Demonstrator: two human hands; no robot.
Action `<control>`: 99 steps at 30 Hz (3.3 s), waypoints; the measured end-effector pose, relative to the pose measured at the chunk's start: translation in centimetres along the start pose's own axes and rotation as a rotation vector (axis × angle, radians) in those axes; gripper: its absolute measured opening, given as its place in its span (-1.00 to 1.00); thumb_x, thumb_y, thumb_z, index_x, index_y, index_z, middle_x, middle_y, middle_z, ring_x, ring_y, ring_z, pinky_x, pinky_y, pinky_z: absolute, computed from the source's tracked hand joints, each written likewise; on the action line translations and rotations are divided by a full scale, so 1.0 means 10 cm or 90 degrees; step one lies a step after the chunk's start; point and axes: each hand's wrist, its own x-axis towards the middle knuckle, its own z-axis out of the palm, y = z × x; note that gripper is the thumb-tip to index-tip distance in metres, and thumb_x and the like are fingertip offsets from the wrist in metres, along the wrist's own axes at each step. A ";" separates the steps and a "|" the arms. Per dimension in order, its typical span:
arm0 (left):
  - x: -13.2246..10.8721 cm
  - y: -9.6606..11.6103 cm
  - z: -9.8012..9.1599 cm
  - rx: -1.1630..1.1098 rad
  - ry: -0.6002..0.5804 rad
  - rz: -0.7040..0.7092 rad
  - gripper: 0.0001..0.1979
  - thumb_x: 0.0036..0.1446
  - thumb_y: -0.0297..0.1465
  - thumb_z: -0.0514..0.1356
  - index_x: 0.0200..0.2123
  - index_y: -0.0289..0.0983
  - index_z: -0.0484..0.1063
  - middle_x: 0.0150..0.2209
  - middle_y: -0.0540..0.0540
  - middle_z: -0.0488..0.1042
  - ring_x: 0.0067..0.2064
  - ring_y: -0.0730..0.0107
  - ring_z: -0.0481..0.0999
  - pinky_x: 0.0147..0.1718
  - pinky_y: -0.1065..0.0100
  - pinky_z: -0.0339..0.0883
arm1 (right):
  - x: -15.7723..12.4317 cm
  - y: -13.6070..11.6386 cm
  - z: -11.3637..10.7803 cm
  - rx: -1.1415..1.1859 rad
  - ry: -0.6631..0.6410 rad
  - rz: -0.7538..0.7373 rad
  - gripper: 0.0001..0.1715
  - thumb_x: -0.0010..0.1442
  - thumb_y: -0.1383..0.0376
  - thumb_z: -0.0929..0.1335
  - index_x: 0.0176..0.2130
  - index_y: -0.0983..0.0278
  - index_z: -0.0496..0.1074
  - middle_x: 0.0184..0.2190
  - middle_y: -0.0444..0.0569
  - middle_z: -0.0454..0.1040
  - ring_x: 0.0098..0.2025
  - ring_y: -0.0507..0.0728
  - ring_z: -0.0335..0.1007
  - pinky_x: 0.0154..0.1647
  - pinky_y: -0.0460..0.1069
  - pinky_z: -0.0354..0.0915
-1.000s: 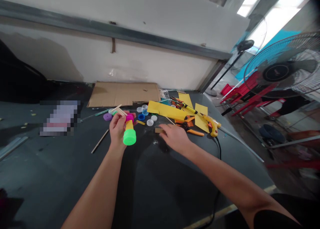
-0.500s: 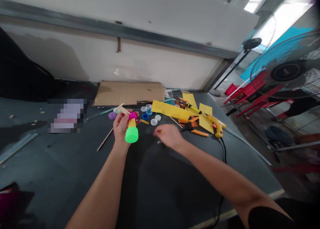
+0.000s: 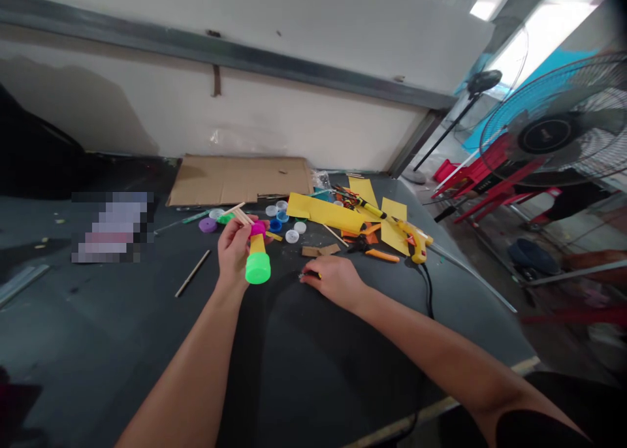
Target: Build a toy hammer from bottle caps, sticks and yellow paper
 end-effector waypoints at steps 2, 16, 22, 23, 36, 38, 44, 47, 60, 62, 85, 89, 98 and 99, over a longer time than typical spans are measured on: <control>0.00 0.01 0.00 0.002 0.001 -0.002 -0.80 -0.11 -0.37 0.27 -0.35 -0.30 0.43 -0.43 -0.10 0.54 -0.32 0.25 0.58 -0.42 0.30 0.52 | 0.05 -0.01 -0.01 -0.036 -0.012 -0.014 -0.80 0.24 0.17 0.34 -0.25 0.22 0.51 -0.29 -0.06 0.56 -0.20 0.09 0.47 -0.26 -0.08 0.22; 0.00 -0.01 -0.02 -0.007 0.001 0.007 -0.81 -0.11 -0.37 0.26 -0.36 -0.30 0.43 -0.43 -0.09 0.53 -0.32 0.25 0.57 -0.36 0.24 0.52 | 0.08 0.01 -0.06 -0.011 -0.016 0.068 -0.75 0.29 0.24 0.25 -0.23 0.21 0.51 -0.26 -0.08 0.58 -0.20 0.08 0.48 -0.23 -0.07 0.23; 0.01 -0.02 0.00 0.002 -0.002 0.004 -0.80 -0.13 -0.35 0.27 -0.37 -0.29 0.45 -0.46 -0.07 0.52 -0.37 0.28 0.56 -0.43 0.28 0.51 | 0.09 0.05 -0.11 0.004 -0.037 0.039 -0.70 0.19 0.06 0.36 -0.17 0.17 0.50 -0.23 -0.10 0.59 -0.16 0.13 0.49 -0.24 -0.05 0.24; 0.00 -0.03 0.00 0.005 -0.004 0.005 -0.80 -0.13 -0.35 0.27 -0.37 -0.29 0.45 -0.45 -0.07 0.52 -0.37 0.29 0.56 -0.43 0.29 0.51 | 0.09 0.03 -0.10 -0.003 -0.050 0.032 -0.69 0.16 0.05 0.38 -0.18 0.18 0.50 -0.24 -0.10 0.59 -0.16 0.13 0.49 -0.25 -0.05 0.23; -0.04 -0.07 0.06 0.041 -0.036 -0.003 -0.80 -0.12 -0.33 0.29 -0.38 -0.27 0.45 -0.44 -0.08 0.52 -0.35 0.27 0.57 -0.43 0.31 0.52 | 0.12 0.00 0.06 0.063 0.018 0.123 -0.84 0.15 0.27 0.33 -0.28 0.25 0.49 -0.37 -0.10 0.57 -0.34 0.07 0.46 -0.34 -0.09 0.21; -0.04 -0.08 0.06 0.042 -0.039 -0.010 -0.81 -0.12 -0.33 0.28 -0.38 -0.27 0.45 -0.44 -0.09 0.52 -0.35 0.26 0.57 -0.44 0.30 0.52 | 0.13 0.06 0.06 0.116 0.039 0.168 -0.85 0.15 0.27 0.33 -0.31 0.23 0.51 -0.39 -0.13 0.57 -0.34 0.06 0.47 -0.33 -0.09 0.22; -0.04 -0.09 0.04 0.055 -0.041 -0.017 -0.79 -0.09 -0.31 0.29 -0.34 -0.27 0.46 -0.42 -0.09 0.52 -0.33 0.26 0.57 -0.44 0.32 0.51 | 0.09 0.20 -0.05 0.183 0.004 0.076 -0.80 0.23 0.24 0.31 -0.27 0.20 0.54 -0.30 -0.14 0.60 -0.23 0.05 0.50 -0.21 -0.09 0.26; -0.04 -0.08 0.05 0.056 -0.054 -0.016 -0.78 -0.10 -0.31 0.30 -0.34 -0.27 0.47 -0.40 -0.08 0.53 -0.32 0.27 0.57 -0.42 0.33 0.50 | 0.04 0.17 -0.05 0.085 -0.020 0.027 -0.76 0.19 0.14 0.37 -0.19 0.21 0.51 -0.25 -0.09 0.59 -0.20 0.10 0.50 -0.23 -0.07 0.25; -0.02 -0.23 -0.02 0.257 -0.154 -0.011 -0.79 -0.06 -0.29 0.26 -0.33 -0.26 0.48 -0.39 -0.05 0.53 -0.33 0.33 0.49 -0.33 0.34 0.37 | 0.22 0.22 -0.12 -0.033 0.136 0.064 -0.77 0.28 0.18 0.27 -0.25 0.24 0.45 -0.35 -0.09 0.55 -0.30 0.05 0.45 -0.33 -0.10 0.15; -0.02 -0.22 -0.03 0.250 -0.154 -0.029 -0.77 -0.07 -0.28 0.27 -0.32 -0.27 0.48 -0.38 -0.06 0.53 -0.31 0.31 0.50 -0.31 0.32 0.38 | 0.21 0.23 -0.08 -0.010 0.122 0.034 -0.75 0.29 0.17 0.26 -0.25 0.23 0.47 -0.33 -0.10 0.56 -0.28 0.05 0.46 -0.31 -0.10 0.16; 0.00 -0.20 -0.07 0.152 -0.132 -0.101 -0.71 -0.09 -0.27 0.29 -0.26 -0.27 0.48 -0.34 -0.08 0.55 -0.29 0.26 0.54 -0.31 0.27 0.43 | 0.17 -0.02 0.04 -0.140 -0.040 -0.031 -0.72 0.30 0.21 0.23 -0.20 0.28 0.47 -0.29 0.04 0.57 -0.25 0.14 0.49 -0.35 -0.05 0.20; 0.02 -0.20 -0.06 0.154 -0.127 -0.108 -0.72 -0.10 -0.28 0.30 -0.28 -0.27 0.47 -0.37 -0.08 0.55 -0.32 0.27 0.53 -0.35 0.30 0.41 | 0.18 0.08 0.02 -0.148 0.040 -0.006 -0.75 0.28 0.27 0.23 -0.24 0.30 0.46 -0.32 0.03 0.56 -0.28 0.12 0.47 -0.33 -0.06 0.18; 0.01 -0.20 -0.05 0.145 -0.130 -0.107 -0.74 -0.07 -0.27 0.29 -0.28 -0.26 0.47 -0.36 -0.08 0.54 -0.30 0.25 0.54 -0.30 0.25 0.42 | 0.13 0.21 -0.02 -0.010 0.061 -0.051 -0.84 0.22 0.22 0.33 -0.30 0.23 0.48 -0.35 -0.09 0.57 -0.29 0.06 0.47 -0.34 -0.09 0.14; 0.01 -0.20 -0.05 0.143 -0.131 -0.105 -0.74 -0.06 -0.27 0.29 -0.28 -0.26 0.47 -0.36 -0.08 0.54 -0.29 0.25 0.54 -0.30 0.25 0.42 | 0.14 0.19 0.00 -0.003 0.036 -0.067 -0.84 0.23 0.22 0.33 -0.29 0.23 0.48 -0.33 -0.09 0.58 -0.27 0.07 0.48 -0.34 -0.09 0.15</control>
